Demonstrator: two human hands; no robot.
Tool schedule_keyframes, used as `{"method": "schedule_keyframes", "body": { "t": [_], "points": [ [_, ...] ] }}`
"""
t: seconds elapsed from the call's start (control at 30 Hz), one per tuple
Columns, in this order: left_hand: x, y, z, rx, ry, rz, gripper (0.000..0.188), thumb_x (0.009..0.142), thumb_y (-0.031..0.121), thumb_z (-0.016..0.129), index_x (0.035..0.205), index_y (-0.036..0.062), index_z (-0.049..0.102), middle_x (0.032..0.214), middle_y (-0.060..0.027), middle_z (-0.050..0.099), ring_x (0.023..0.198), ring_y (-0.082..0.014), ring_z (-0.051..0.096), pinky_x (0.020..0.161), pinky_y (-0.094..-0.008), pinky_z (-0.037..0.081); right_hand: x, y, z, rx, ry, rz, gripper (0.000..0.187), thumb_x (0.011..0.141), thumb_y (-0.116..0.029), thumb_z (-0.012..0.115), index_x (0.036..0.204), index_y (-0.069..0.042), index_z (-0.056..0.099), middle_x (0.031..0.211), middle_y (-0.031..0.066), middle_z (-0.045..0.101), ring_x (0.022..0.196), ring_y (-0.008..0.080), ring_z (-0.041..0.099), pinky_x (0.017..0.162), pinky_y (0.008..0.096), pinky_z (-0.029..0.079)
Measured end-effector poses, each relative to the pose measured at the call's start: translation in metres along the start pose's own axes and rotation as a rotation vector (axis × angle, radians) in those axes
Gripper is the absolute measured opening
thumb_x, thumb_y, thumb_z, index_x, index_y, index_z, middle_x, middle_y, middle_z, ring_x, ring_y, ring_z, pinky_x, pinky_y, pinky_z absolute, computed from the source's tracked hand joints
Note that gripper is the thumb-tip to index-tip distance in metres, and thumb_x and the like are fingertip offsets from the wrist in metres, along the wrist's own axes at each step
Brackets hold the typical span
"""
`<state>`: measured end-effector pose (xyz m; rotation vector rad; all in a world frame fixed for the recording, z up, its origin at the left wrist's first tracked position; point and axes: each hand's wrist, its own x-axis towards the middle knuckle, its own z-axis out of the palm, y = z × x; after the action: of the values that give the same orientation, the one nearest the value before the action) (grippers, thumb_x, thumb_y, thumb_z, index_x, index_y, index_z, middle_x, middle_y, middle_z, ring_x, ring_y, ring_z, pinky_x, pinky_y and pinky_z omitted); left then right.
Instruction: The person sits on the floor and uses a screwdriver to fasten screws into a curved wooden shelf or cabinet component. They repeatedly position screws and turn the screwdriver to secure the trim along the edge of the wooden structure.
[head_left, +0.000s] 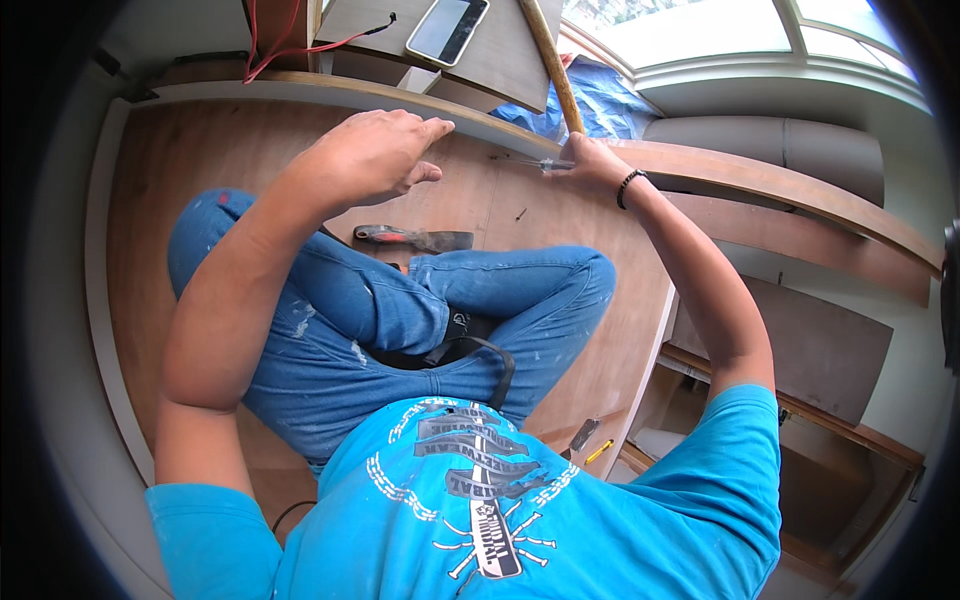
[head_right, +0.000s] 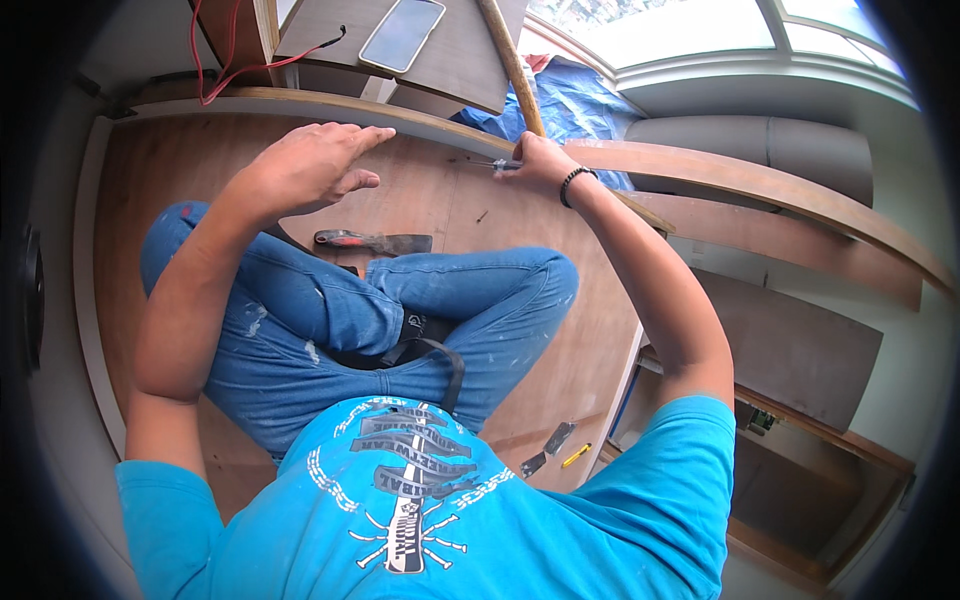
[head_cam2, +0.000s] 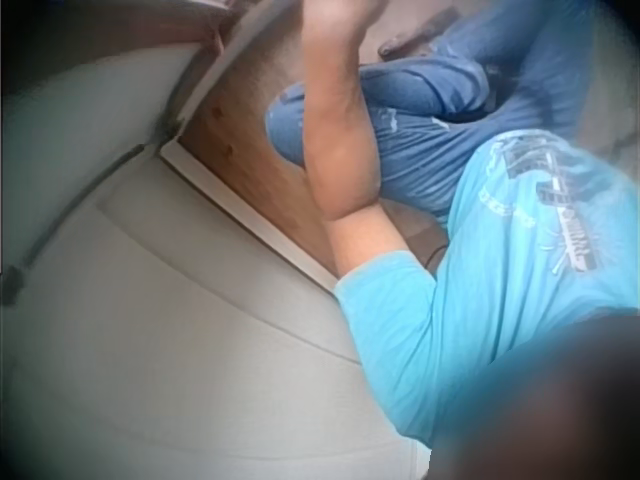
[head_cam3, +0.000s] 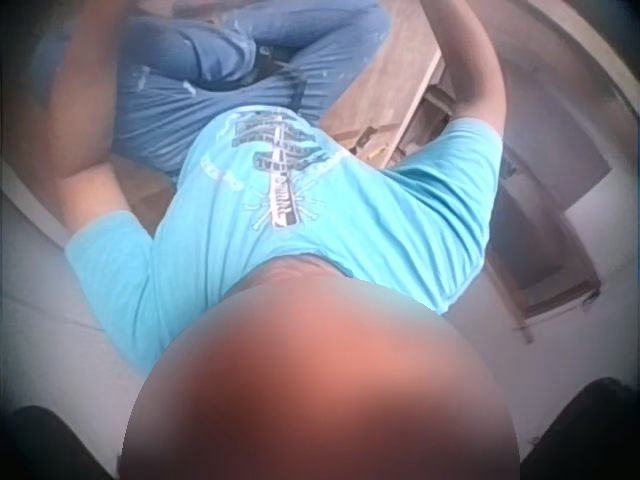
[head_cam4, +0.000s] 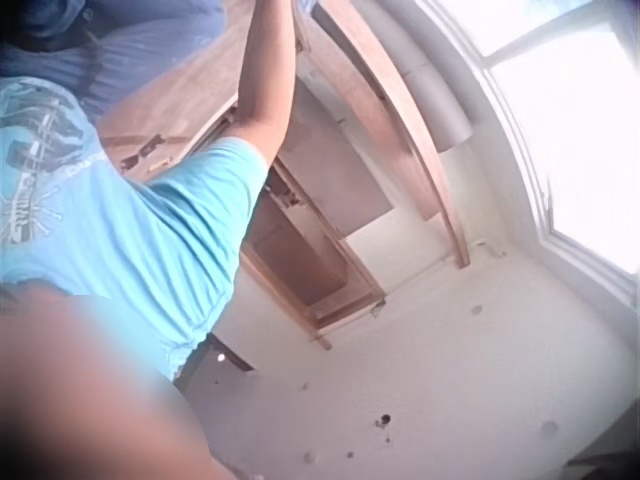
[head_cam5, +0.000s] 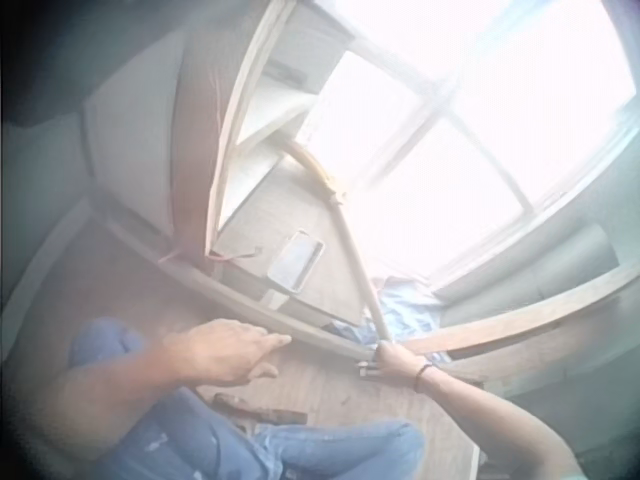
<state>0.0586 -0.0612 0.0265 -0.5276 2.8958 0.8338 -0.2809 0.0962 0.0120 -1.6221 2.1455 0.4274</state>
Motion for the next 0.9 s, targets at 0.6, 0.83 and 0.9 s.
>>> {"method": "schedule_keyframes", "body": {
  "t": [0.6,0.83,0.9],
  "points": [
    [0.000,0.000,0.000,0.017,-0.091,-0.047,0.061,0.102,0.041,0.062,0.153,0.0104,0.048,0.136,-0.0180,0.065,0.129,-0.0342,0.059,0.111,-0.0455,0.046,-0.015,-0.020,-0.010,0.101,0.033,-0.066,0.022,0.096,-0.025,0.072,0.104,-0.006,0.065,0.094,0.0081,0.068,0.078,0.0216,0.068,0.064,0.0366,0.055],
    [-0.003,0.005,-0.007,0.008,-0.112,-0.056,0.061,0.102,0.040,0.062,0.153,0.0102,0.048,0.136,-0.0170,0.065,0.129,-0.0335,0.059,0.112,-0.0448,0.046,-0.012,-0.021,-0.005,-0.276,0.077,-0.183,0.022,0.095,-0.022,0.068,0.103,-0.002,0.068,0.094,0.0161,0.071,0.089,0.0329,0.072,0.078,0.0457,0.059],
    [-0.001,0.002,-0.006,0.019,-0.094,-0.045,0.061,0.102,0.040,0.062,0.153,0.0099,0.048,0.136,-0.0172,0.065,0.128,-0.0336,0.059,0.112,-0.0448,0.046,-0.006,-0.025,0.002,0.083,-0.012,0.061,0.026,0.096,-0.027,0.069,0.094,-0.001,0.071,0.082,0.0153,0.073,0.076,0.0305,0.073,0.069,0.0448,0.059]
  ]
}}
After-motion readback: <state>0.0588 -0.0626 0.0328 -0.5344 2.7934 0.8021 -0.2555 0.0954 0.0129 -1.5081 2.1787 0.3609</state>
